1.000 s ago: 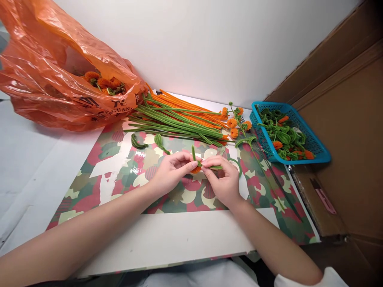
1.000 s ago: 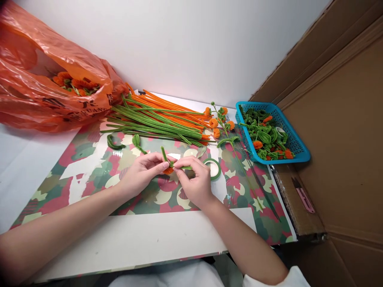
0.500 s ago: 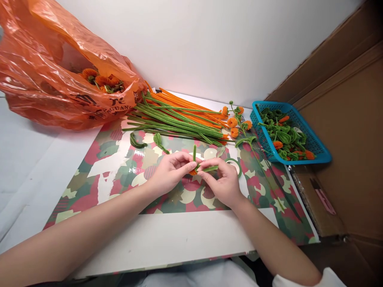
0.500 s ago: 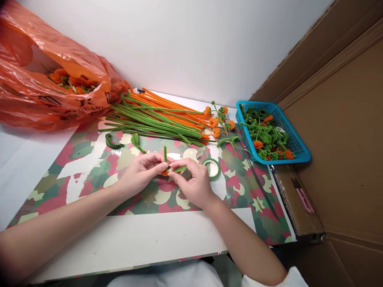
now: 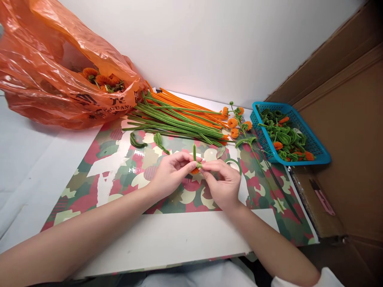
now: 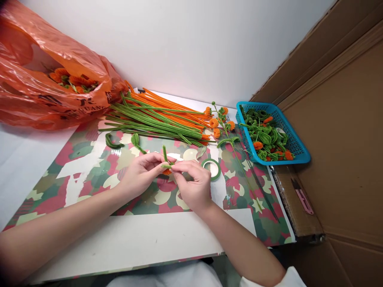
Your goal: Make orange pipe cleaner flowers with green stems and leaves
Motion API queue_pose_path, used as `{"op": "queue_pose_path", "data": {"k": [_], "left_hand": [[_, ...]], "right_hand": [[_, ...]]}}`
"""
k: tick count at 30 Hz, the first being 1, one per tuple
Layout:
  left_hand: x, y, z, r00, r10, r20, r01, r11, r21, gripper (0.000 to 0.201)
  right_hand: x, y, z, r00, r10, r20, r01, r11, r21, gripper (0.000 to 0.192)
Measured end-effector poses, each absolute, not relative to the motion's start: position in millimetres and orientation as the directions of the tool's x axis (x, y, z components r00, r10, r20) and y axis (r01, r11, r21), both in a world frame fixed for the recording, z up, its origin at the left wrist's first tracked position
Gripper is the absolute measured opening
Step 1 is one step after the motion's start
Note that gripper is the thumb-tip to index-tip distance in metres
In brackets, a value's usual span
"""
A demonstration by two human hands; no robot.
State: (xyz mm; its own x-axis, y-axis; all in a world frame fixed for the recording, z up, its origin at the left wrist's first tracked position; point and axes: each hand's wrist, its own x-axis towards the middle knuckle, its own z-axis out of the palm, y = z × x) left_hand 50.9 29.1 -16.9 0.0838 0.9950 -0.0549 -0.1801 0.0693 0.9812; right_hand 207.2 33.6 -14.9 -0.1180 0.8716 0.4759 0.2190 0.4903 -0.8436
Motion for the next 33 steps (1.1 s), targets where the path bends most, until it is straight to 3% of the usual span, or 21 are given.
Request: {"op": "queue_pose_path", "data": {"k": [3,6,14,20,29,33], "left_hand": [[51.0,28.9,-17.7,0.084,0.995,-0.061,-0.183,0.075,0.980,0.027],[50.9,28.3,-17.5,0.071,0.995,-0.063,-0.167,0.075,0.983,0.026],[48.5,27.6,-15.1,0.119,0.993,0.000,-0.205,0.025,0.978,0.010],[50.0,29.6,-18.3,0.133,0.991,0.006,-0.214,0.023,0.977,0.014],[49.3,28.2,-20.3,0.098,0.994,-0.042,-0.239,0.064,0.969,0.020],[49.9,29.1,-17.2,0.092,0.992,-0.088,-0.241,0.108,0.965,0.026]], "right_hand": [[207.8,33.9,-14.0,-0.187,0.800,0.570,0.306,0.599,-0.740,0.023],[207.2,32.7,-12.9,-0.214,0.792,0.572,0.379,0.607,-0.698,0.023],[208.5,33.0,-12.0,-0.192,0.809,0.555,0.428,0.578,-0.695,0.018],[207.1,34.1,-12.9,-0.195,0.766,0.613,0.453,0.624,-0.637,0.018],[206.8,32.3,-13.6,-0.142,0.814,0.564,0.432,0.563,-0.704,0.014],[205.6,31.5,-15.1,-0.139,0.758,0.637,0.461,0.619,-0.636,0.015]]}}
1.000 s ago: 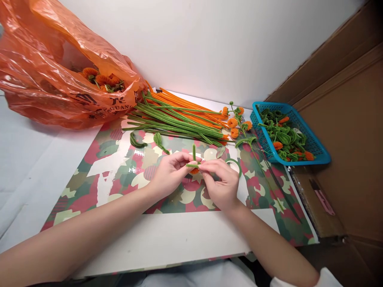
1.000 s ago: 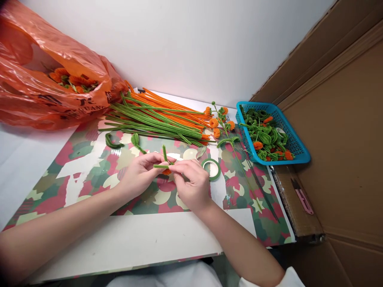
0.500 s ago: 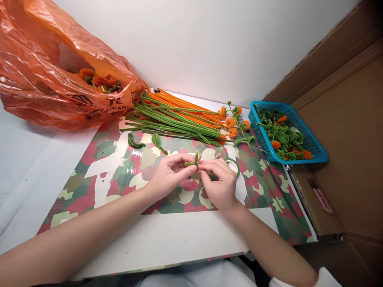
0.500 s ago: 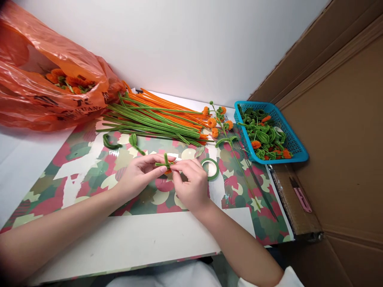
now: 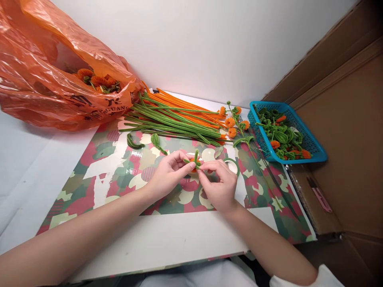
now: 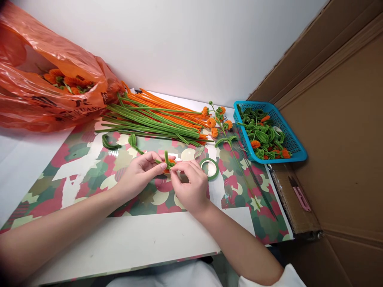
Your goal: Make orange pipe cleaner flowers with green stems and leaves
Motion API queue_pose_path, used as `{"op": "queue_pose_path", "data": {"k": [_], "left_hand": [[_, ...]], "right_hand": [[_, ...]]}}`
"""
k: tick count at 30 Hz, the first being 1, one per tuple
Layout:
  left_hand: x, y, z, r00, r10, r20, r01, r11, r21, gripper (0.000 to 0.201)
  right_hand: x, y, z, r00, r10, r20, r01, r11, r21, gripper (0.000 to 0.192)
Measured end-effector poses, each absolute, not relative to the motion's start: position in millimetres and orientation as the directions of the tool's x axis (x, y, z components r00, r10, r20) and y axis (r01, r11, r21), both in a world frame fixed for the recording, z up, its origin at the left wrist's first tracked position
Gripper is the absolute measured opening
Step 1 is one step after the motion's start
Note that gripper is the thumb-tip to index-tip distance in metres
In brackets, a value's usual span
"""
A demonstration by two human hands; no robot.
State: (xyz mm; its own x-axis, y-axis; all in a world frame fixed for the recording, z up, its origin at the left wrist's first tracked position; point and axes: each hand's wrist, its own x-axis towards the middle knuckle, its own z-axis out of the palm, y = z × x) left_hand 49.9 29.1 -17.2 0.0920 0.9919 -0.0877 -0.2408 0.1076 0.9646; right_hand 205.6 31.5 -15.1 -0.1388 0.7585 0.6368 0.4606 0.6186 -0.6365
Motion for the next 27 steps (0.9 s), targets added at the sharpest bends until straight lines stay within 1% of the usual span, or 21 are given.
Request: {"op": "queue_pose_path", "data": {"k": [3,6,8,10,12,14,16,18,20,23,25,27], "left_hand": [[49,31,-14,0.151,0.980,-0.130,-0.245,0.164,0.956,0.029],[49,32,-13,0.197,0.969,-0.152,-0.263,0.202,0.944,0.032],[50,32,-14,0.193,0.970,-0.147,-0.268,0.196,0.943,0.033],[51,32,-14,0.163,0.978,-0.127,-0.273,0.169,0.947,0.033],[53,31,-15,0.127,0.987,-0.096,-0.271,0.127,0.954,0.033],[55,29,-15,0.090,0.994,-0.065,-0.255,0.087,0.963,0.032],[57,28,-16,0.057,0.998,-0.036,-0.229,0.049,0.972,0.031],[58,27,-18,0.024,1.000,-0.005,-0.194,0.010,0.981,0.030],[59,27,-19,-0.007,0.999,0.034,-0.145,-0.035,0.989,0.027],[59,26,-21,-0.045,0.995,0.086,-0.079,-0.090,0.993,0.024],[59,25,-21,-0.045,0.995,0.091,-0.077,-0.094,0.993,0.025],[60,25,-20,-0.019,0.998,0.065,-0.109,-0.067,0.992,0.027]], "right_hand": [[206,32,-16,-0.162,0.713,0.682,0.455,0.668,-0.589,0.018],[207,33,-17,-0.183,0.693,0.697,0.438,0.693,-0.573,0.020],[207,33,-17,-0.185,0.708,0.682,0.424,0.684,-0.594,0.020],[206,32,-17,-0.170,0.755,0.633,0.415,0.638,-0.649,0.019],[205,31,-17,-0.137,0.829,0.542,0.398,0.547,-0.736,0.017],[204,30,-17,-0.097,0.907,0.411,0.348,0.417,-0.839,0.017],[202,30,-15,-0.069,0.964,0.256,0.255,0.265,-0.930,0.017],[200,30,-13,-0.063,0.992,0.107,0.144,0.116,-0.983,0.019],[199,31,-11,-0.066,0.998,-0.019,0.040,-0.016,-0.999,0.022],[198,32,-8,-0.049,0.986,-0.158,-0.087,-0.161,-0.983,0.028],[197,31,-6,-0.038,0.970,-0.239,-0.157,-0.242,-0.957,0.033],[196,30,-5,-0.041,0.950,-0.308,-0.214,-0.310,-0.926,0.037]]}}
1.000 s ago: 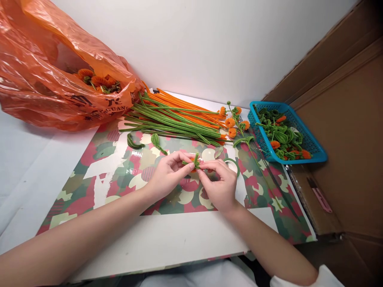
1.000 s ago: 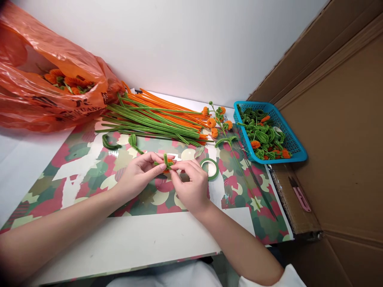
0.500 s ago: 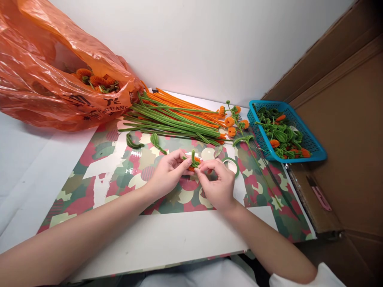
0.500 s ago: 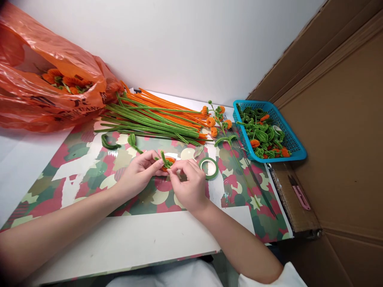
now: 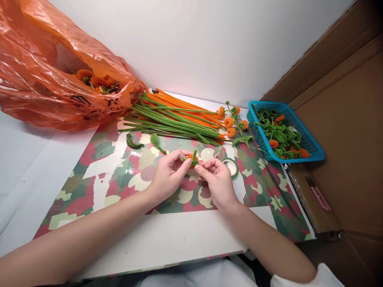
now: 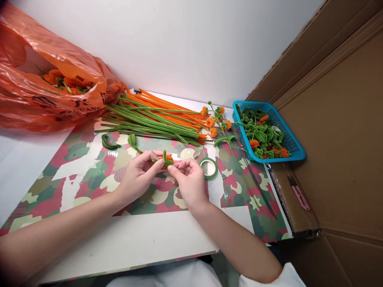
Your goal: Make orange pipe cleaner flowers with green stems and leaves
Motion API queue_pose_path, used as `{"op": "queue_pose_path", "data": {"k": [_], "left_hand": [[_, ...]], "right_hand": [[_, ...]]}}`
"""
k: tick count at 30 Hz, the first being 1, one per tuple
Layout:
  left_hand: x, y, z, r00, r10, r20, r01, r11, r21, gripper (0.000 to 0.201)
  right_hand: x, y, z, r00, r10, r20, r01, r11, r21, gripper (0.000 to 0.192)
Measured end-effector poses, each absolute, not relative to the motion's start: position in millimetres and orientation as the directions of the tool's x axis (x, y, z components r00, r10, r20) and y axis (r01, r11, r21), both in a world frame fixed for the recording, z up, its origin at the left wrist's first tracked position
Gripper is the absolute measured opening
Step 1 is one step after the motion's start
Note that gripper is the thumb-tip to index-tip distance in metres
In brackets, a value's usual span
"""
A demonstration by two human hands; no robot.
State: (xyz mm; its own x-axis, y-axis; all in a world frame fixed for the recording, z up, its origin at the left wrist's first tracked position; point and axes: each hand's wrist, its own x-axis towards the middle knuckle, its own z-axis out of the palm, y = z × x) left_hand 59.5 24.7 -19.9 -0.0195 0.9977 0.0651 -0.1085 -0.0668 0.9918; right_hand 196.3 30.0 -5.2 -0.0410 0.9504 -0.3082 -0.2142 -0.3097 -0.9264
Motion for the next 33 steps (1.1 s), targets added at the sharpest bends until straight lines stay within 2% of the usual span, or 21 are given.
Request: {"op": "queue_pose_path", "data": {"k": [2,4,6,9,14,17,19,22,26,29,33], "left_hand": [[59,24,-18,0.018,0.999,0.029,-0.131,-0.027,0.991,0.028],[57,25,-17,0.046,0.999,0.010,-0.093,-0.006,0.996,0.028],[53,27,-15,0.079,0.997,0.023,0.010,-0.024,1.000,0.028],[45,31,-11,0.150,0.981,0.121,0.196,-0.149,0.969,0.026],[35,38,-3,0.307,0.911,0.275,0.404,-0.386,0.829,0.016],[33,40,-1,0.388,0.853,0.349,0.451,-0.506,0.735,0.016],[33,40,-1,0.403,0.828,0.389,0.450,-0.550,0.704,0.017],[34,39,-1,0.390,0.822,0.415,0.421,-0.560,0.713,0.019],[40,35,-3,0.298,0.862,0.410,0.434,-0.504,0.746,0.019],[44,32,-6,0.241,0.862,0.445,0.471,-0.505,0.723,0.019],[48,29,-7,0.219,0.845,0.487,0.502,-0.526,0.687,0.021]], "right_hand": [[196,29,-5,-0.051,0.940,-0.337,-0.247,-0.339,-0.908,0.040],[196,29,-6,-0.046,0.959,-0.279,-0.237,-0.282,-0.930,0.038],[198,30,-9,-0.024,0.991,-0.132,-0.162,-0.134,-0.978,0.032],[204,33,-11,-0.045,0.989,0.142,0.067,0.145,-0.987,0.022],[214,38,-5,-0.201,0.879,0.433,0.361,0.478,-0.801,0.021],[217,39,1,-0.304,0.774,0.556,0.430,0.632,-0.645,0.023],[217,38,3,-0.323,0.739,0.591,0.416,0.672,-0.613,0.024],[214,36,1,-0.249,0.808,0.534,0.314,0.589,-0.745,0.023],[207,33,-4,-0.129,0.953,0.273,0.096,0.286,-0.953,0.023],[203,34,-4,-0.117,0.989,0.091,-0.061,0.085,-0.995,0.025],[205,39,1,-0.188,0.977,-0.095,-0.194,-0.132,-0.972,0.036]]}}
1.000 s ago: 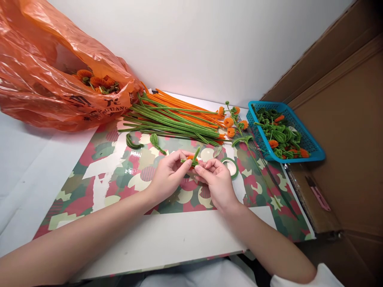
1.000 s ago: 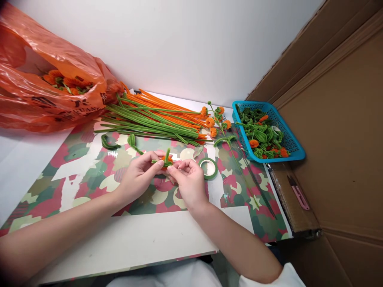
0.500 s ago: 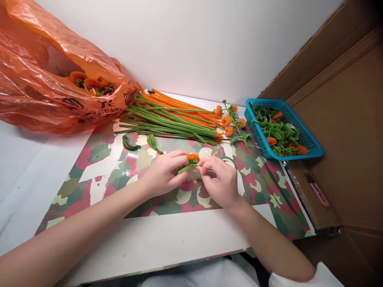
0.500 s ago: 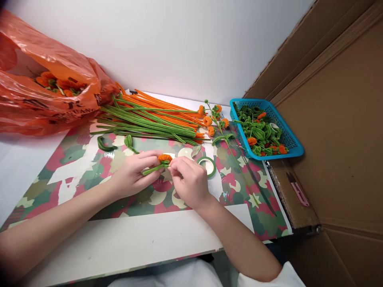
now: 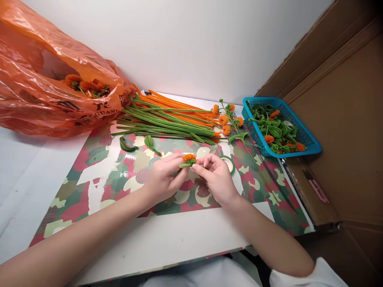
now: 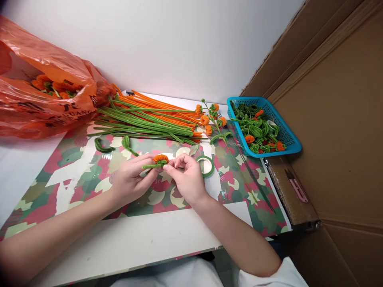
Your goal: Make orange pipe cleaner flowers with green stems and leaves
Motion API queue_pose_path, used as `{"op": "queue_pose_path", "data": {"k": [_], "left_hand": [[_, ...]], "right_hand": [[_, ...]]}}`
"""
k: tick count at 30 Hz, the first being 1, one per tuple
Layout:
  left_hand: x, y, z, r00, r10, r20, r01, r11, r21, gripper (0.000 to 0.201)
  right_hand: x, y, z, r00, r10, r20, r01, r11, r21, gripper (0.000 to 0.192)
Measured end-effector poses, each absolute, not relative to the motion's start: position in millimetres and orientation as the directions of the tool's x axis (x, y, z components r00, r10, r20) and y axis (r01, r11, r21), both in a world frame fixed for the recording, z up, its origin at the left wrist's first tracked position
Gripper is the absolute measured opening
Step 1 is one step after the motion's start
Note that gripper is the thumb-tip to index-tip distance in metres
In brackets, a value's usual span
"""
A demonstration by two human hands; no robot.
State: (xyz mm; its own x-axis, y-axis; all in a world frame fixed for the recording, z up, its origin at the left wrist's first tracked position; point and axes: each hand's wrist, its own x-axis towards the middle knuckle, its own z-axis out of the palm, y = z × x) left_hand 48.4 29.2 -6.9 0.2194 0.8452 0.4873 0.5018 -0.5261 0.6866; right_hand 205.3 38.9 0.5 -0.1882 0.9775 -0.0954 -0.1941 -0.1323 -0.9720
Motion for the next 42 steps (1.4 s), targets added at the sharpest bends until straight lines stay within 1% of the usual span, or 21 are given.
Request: {"op": "queue_pose_path", "data": {"k": [5,7,8,9,10,11,12,13,14,15,16,18,21,24,26,31,34,36,38,40,42], "left_hand": [[53,28,-6,0.197,0.854,0.481,0.470,-0.513,0.718,0.024],[53,27,-7,0.172,0.871,0.460,0.458,-0.485,0.745,0.025],[53,27,-7,0.149,0.891,0.428,0.450,-0.447,0.773,0.024],[52,27,-8,0.117,0.920,0.375,0.433,-0.387,0.814,0.022],[51,28,-8,0.081,0.950,0.301,0.402,-0.307,0.862,0.021],[50,28,-8,0.046,0.975,0.216,0.357,-0.218,0.908,0.020],[49,28,-8,0.024,0.991,0.131,0.299,-0.132,0.945,0.020],[48,29,-7,0.017,0.998,0.056,0.238,-0.058,0.970,0.021],[47,29,-7,0.020,1.000,-0.001,0.181,-0.003,0.984,0.022],[47,30,-6,0.035,0.998,-0.046,0.132,0.041,0.990,0.024],[47,30,-6,0.059,0.994,-0.088,0.090,0.082,0.993,0.025],[46,31,-6,0.123,0.979,-0.166,0.028,0.164,0.986,0.024],[43,32,-9,0.198,0.955,-0.221,-0.005,0.227,0.974,0.022],[41,33,-11,0.222,0.950,-0.219,-0.010,0.226,0.974,0.022],[41,32,-11,0.218,0.952,-0.213,-0.006,0.220,0.976,0.023],[47,24,-9,0.117,0.986,-0.121,0.055,0.115,0.992,0.026],[52,19,-10,0.036,0.999,-0.016,0.131,0.011,0.991,0.025],[54,17,-12,0.004,0.997,0.083,0.199,-0.082,0.977,0.024],[56,17,-13,0.004,0.977,0.215,0.303,-0.206,0.930,0.023],[56,17,-14,0.040,0.928,0.371,0.410,-0.354,0.841,0.022],[57,18,-14,0.090,0.850,0.519,0.487,-0.492,0.722,0.022]], "right_hand": [[213,45,4,-0.318,0.892,-0.321,-0.220,-0.399,-0.890,0.050],[215,47,2,-0.314,0.884,-0.345,-0.175,-0.411,-0.895,0.046],[215,47,1,-0.260,0.915,-0.307,-0.138,-0.350,-0.926,0.041],[216,48,0,-0.171,0.961,-0.218,-0.078,-0.234,-0.969,0.034],[217,49,-1,-0.070,0.995,-0.074,0.013,-0.073,-0.997,0.025],[218,49,-2,0.008,0.994,0.110,0.133,0.108,-0.985,0.018],[219,50,-2,0.033,0.955,0.296,0.259,0.278,-0.925,0.012],[220,50,-2,-0.003,0.893,0.451,0.367,0.420,-0.830,0.008],[222,51,-2,-0.080,0.826,0.559,0.441,0.532,-0.723,0.006],[223,51,-2,-0.169,0.763,0.624,0.479,0.617,-0.625,0.005],[223,52,-2,-0.247,0.707,0.663,0.494,0.680,-0.541,0.006],[224,53,-3,-0.356,0.623,0.696,0.511,0.754,-0.413,0.011],[224,54,-5,-0.446,0.555,0.702,0.550,0.789,-0.274,0.014],[223,53,-7,-0.507,0.504,0.699,0.573,0.803,-0.163,0.015],[221,51,-9,-0.513,0.499,0.699,0.586,0.798,-0.140,0.014],[213,41,-15,-0.416,0.573,0.706,0.665,0.721,-0.194,0.007],[208,36,-17,-0.346,0.638,0.688,0.682,0.675,-0.283,0.010],[205,33,-18,-0.293,0.702,0.650,0.669,0.636,-0.385,0.013],[202,31,-20,-0.238,0.774,0.587,0.621,0.586,-0.521,0.015],[199,28,-21,-0.181,0.847,0.500,0.536,0.511,-0.672,0.016],[196,24,-19,-0.132,0.921,0.367,0.418,0.388,-0.822,0.018]]}}
